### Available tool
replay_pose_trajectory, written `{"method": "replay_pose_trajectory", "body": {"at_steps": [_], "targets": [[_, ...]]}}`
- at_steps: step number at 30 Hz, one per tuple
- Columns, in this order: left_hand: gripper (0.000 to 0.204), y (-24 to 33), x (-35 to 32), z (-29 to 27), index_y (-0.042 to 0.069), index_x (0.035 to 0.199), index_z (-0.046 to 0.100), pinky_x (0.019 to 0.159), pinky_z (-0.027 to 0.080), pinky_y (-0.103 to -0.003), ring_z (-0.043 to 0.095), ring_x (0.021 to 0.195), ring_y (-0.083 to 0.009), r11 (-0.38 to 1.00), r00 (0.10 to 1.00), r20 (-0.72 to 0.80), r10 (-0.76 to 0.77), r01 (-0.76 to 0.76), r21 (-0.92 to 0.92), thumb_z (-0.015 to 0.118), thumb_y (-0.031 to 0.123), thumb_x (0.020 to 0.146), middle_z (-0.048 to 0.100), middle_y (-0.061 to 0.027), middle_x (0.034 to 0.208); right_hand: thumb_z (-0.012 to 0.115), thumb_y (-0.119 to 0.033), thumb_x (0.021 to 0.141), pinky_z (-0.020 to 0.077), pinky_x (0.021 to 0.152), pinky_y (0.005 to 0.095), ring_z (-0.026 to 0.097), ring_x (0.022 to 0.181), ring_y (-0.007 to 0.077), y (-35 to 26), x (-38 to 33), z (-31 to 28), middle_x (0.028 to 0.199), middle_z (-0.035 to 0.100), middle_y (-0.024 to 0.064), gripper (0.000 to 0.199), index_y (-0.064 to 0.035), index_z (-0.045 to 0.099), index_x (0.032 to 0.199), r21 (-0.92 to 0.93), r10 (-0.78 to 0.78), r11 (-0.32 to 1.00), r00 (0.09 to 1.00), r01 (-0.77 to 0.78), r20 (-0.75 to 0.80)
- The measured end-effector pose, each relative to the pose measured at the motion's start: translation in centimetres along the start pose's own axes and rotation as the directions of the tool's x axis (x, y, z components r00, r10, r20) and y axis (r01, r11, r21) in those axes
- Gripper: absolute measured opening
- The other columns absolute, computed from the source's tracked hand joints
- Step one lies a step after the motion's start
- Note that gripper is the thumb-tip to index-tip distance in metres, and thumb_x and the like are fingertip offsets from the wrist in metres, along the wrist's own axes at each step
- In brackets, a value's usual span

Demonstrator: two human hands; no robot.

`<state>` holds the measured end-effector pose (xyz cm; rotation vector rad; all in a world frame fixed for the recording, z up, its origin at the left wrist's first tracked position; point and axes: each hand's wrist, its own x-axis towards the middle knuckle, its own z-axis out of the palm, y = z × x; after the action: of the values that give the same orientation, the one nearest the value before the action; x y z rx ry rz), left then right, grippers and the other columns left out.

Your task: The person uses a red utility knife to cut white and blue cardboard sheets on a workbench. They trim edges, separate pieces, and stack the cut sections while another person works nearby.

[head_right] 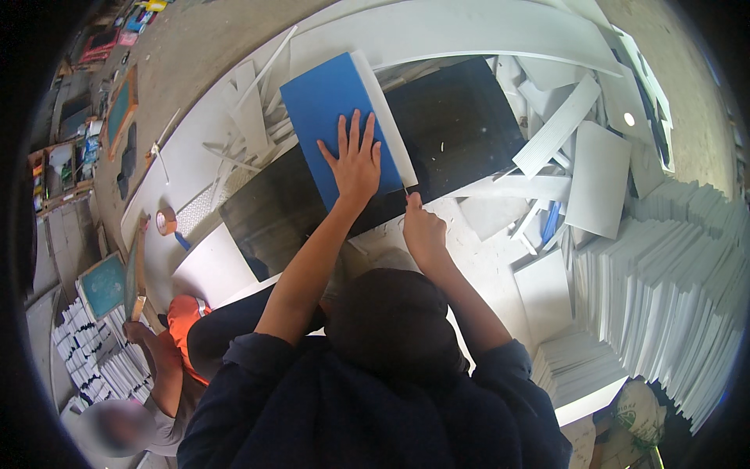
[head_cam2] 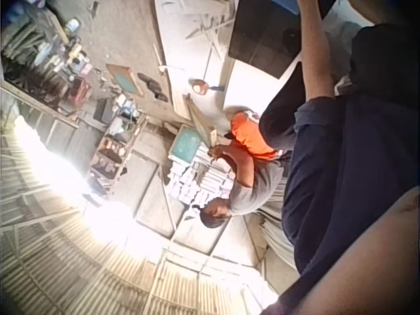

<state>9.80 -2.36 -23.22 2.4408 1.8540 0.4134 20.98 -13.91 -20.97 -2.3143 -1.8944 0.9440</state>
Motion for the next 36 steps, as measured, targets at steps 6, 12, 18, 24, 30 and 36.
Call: {"method": "replay_pose_trajectory", "body": {"at_steps": [6,12,18,24,30,36], "targets": [[0.046,0.0,0.0,-0.1,0.023,0.133,0.034,0.098,0.005,-0.064,0.02,0.131,-0.0234,1.0,1.0,0.015,-0.002,0.002,-0.001,0.042,0.028,0.089,0.027,-0.0008,0.14,0.036,-0.016,0.091,0.0474,0.051,0.0466,0.061,0.056,0.0349,0.2,-0.4,0.4,0.057,0.058,0.0167,0.011,-0.0053,0.035,0.091,-0.059,-0.013,0.998,1.0,0.012,-0.016],[0.046,0.1,0.0,-0.2,0.023,0.133,0.035,0.098,0.007,-0.065,0.021,0.131,-0.0238,1.0,1.0,0.02,-0.002,0.002,-0.003,0.043,0.028,0.088,0.027,-0.0011,0.14,0.037,-0.016,0.09,0.0484,0.05,0.0453,0.062,0.056,0.0339,0.8,-1.7,0.6,0.056,0.059,0.016,0.012,-0.0043,0.036,0.092,-0.085,-0.008,0.996,1.0,0.008,0.006],[0.046,-0.1,0.1,-0.1,0.021,0.133,0.035,0.098,0.007,-0.064,0.022,0.131,-0.0237,1.0,1.0,-0.001,0.008,-0.008,-0.015,0.043,0.028,0.088,0.029,-0.0014,0.139,0.039,-0.021,0.09,0.0481,0.05,0.0457,0.062,0.057,0.0345,1.5,-1.5,0.3,0.059,0.059,0.0171,0.016,-0.0046,0.037,0.093,-0.101,-0.022,0.995,0.999,0.026,0.041],[0.047,-0.2,0.2,-0.5,0.022,0.132,0.036,0.1,0.005,-0.062,0.022,0.131,-0.0225,0.999,1.0,0.011,-0.018,0.018,-0.026,0.045,0.028,0.087,0.03,-0.0009,0.139,0.041,-0.025,0.09,0.0469,0.054,0.0501,0.06,0.063,0.04,-0.8,1.9,-4.7,0.065,0.059,0.0212,0.021,-0.0052,0.04,0.095,-0.033,0.014,0.999,1.0,-0.014,-0.01],[0.048,0.0,0.2,-0.5,0.022,0.132,0.035,0.1,0.003,-0.061,0.021,0.131,-0.0223,0.999,0.999,0.04,-0.027,0.028,-0.042,0.046,0.028,0.086,0.029,-0.001,0.139,0.04,-0.025,0.09,0.0485,0.06,0.0491,0.061,0.068,0.0408,-3.2,7.8,-4.1,0.07,0.061,0.0226,0.022,-0.0044,0.042,0.095,0.018,-0.041,0.999,0.993,0.043,-0.107],[0.048,-0.2,0.2,-0.4,0.022,0.132,0.036,0.1,0.002,-0.061,0.021,0.131,-0.0218,0.999,0.999,0.03,-0.026,0.028,-0.047,0.047,0.028,0.086,0.029,-0.0012,0.139,0.039,-0.025,0.09,0.0477,0.066,0.05,0.061,0.076,0.0409,-4.2,9.3,-4.2,0.078,0.062,0.0227,0.024,-0.0034,0.045,0.098,0.064,-0.002,0.998,0.998,0.006,-0.062]]}}
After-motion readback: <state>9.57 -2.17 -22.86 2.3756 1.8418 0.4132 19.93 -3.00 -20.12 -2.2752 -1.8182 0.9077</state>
